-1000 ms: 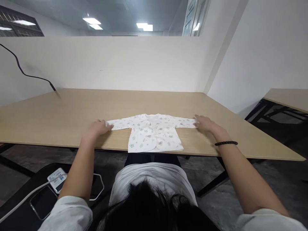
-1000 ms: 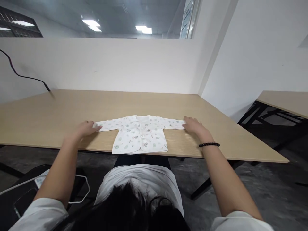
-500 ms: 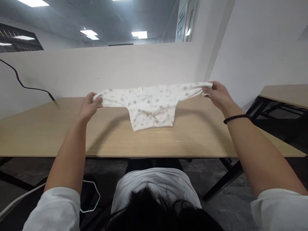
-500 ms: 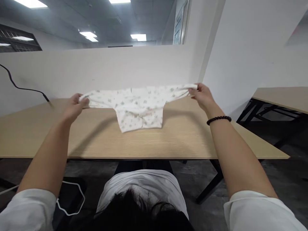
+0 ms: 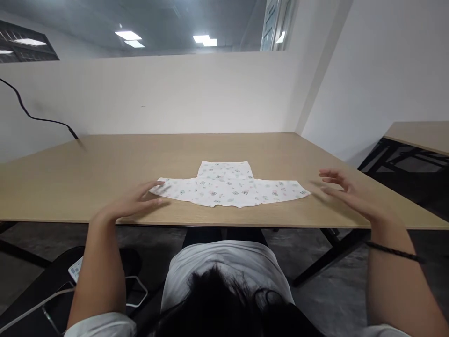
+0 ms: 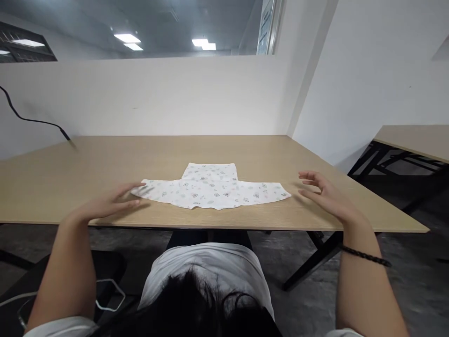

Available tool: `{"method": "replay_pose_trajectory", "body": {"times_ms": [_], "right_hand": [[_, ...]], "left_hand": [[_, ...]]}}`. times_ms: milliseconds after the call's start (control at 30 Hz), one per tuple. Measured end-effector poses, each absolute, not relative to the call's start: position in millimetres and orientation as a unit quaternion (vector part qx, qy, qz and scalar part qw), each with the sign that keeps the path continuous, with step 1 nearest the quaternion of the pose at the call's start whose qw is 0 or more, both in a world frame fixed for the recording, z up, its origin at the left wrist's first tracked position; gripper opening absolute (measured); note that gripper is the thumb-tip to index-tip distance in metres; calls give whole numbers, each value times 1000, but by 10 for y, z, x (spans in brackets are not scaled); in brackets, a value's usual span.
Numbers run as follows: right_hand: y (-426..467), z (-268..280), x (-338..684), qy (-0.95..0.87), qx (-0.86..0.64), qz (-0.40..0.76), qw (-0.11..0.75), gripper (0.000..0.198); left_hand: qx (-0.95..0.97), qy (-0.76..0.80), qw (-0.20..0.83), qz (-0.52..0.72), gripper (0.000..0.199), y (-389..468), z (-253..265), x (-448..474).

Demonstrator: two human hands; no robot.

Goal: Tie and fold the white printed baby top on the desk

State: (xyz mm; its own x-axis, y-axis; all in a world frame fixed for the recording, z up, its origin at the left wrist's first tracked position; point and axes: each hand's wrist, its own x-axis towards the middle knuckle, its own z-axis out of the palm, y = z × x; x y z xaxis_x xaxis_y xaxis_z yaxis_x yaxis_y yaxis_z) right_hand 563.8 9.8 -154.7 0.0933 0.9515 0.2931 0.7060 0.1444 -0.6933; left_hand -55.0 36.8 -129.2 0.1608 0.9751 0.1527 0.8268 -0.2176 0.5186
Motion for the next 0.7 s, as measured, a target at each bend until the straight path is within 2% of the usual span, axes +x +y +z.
{"method": "replay_pose_trajectory", "body": {"times_ms": [100, 200, 333, 400, 467, 567, 633, 700], "right_hand": [[40, -1683, 5356, -658, -651, 73, 370, 48], [29, -1816, 5043, -702, -646, 46, 296, 48], [-53, -1957, 4796, -615, -757, -22, 217, 50], [-96, -1979, 4752, -560, -796, -48, 223, 52], [-106, -1970, 4735, -520, -816, -75, 242, 54], [-55, -1915, 4719, -469, -840, -95, 255, 59], [0, -1856, 4685, -465, -845, -74, 253, 56], [49, -1776, 4603, -485, -826, -56, 283, 51]], "left_hand": [[790, 569, 176, 145, 87, 390, -1355, -387], [806, 560, 171, 89, 82, 368, -1452, -320], [788, 584, 151, 128, 59, 193, -1588, -310], [762, 612, 123, 172, 49, 97, -1647, -285], [713, 664, 57, 218, 47, 33, -1700, -235], [601, 762, -36, 239, 60, -3, -1751, -147], [548, 806, -47, 219, 68, -1, -1751, -104], [541, 817, -45, 192, 66, 15, -1726, -83]]}}
